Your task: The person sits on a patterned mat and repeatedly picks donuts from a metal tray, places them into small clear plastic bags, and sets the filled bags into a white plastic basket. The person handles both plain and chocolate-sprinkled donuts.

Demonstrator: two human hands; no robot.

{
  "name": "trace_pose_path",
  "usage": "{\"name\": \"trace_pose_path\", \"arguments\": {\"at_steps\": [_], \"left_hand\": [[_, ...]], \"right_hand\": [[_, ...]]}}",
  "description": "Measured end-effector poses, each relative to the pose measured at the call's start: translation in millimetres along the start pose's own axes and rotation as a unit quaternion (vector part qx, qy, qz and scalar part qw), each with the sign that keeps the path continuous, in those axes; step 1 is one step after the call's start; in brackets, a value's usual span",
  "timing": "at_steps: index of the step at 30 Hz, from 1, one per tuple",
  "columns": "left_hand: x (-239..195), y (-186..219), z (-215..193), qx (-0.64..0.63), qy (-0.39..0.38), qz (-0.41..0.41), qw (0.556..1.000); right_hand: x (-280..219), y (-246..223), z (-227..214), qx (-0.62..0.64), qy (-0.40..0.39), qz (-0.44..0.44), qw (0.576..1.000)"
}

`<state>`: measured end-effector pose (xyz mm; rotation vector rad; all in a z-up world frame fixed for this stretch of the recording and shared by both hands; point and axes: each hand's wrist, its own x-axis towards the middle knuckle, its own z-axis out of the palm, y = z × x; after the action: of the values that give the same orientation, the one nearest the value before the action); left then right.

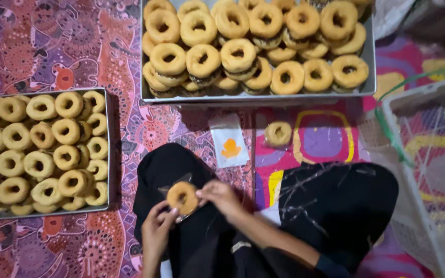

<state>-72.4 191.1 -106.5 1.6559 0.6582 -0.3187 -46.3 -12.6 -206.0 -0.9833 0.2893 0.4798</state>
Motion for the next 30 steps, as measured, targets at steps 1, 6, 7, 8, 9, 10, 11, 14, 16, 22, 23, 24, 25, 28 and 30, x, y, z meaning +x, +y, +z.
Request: {"name": "trace_pose_path", "arguments": {"at_steps": [1, 6, 7, 8, 9, 10, 11, 14, 16, 22, 23, 24, 25, 28, 30], "left_hand": [[7, 0, 5, 0.046, -0.025, 0.011, 0.999], [76, 17, 132, 0.195, -0.143, 0.183, 0.953], [94, 14, 174, 0.173, -0.179, 0.291, 0.924], [118, 9, 220, 0.225, -0.194, 0.274, 0.915], [142, 2, 267, 0.183, -0.164, 0.356, 0.902], [159, -10, 303, 0.139, -0.134, 0.434, 0.880], [177, -20, 330, 0.043, -0.180, 0.344, 0.920], [186, -34, 368, -0.164, -0.290, 0.078, 0.940], [169, -35, 347, -0.157, -0.303, 0.037, 0.939], [48, 51, 294, -0.067, -0.418, 0.107, 0.899], [34, 66, 285, -0.051, -0.451, 0.107, 0.885], [23, 78, 278, -0.034, -0.483, 0.106, 0.868], [16, 86, 270, 0.014, -0.469, 0.136, 0.872], [22, 88, 236, 0.104, -0.419, 0.163, 0.887], [33, 72, 214, 0.094, -0.378, 0.103, 0.915]], "right_hand": [[0, 1, -14, 0.002, 0.005, 0.032, 0.999], [-1, -72, -136, -0.074, 0.147, -0.006, 0.986], [-1, -90, -163, -0.081, 0.186, -0.047, 0.978], [6, -106, -185, -0.111, 0.210, -0.094, 0.967], [13, -121, -205, -0.140, 0.235, -0.144, 0.951], [24, -132, -219, -0.200, 0.284, -0.111, 0.931], [38, -147, -232, -0.256, 0.333, -0.084, 0.904], [49, -177, -258, -0.009, 0.209, 0.028, 0.977], [39, -184, -257, 0.005, 0.149, 0.040, 0.988], [-78, -226, -237, -0.122, 0.086, -0.048, 0.988], [-101, -241, -237, -0.114, 0.087, -0.072, 0.987], [-126, -259, -239, -0.106, 0.088, -0.097, 0.986], [-150, -281, -247, -0.275, 0.135, -0.227, 0.925], [-187, -344, -290, -0.316, 0.355, -0.280, 0.834], [-183, -378, -336, -0.429, 0.459, -0.234, 0.742]]}}
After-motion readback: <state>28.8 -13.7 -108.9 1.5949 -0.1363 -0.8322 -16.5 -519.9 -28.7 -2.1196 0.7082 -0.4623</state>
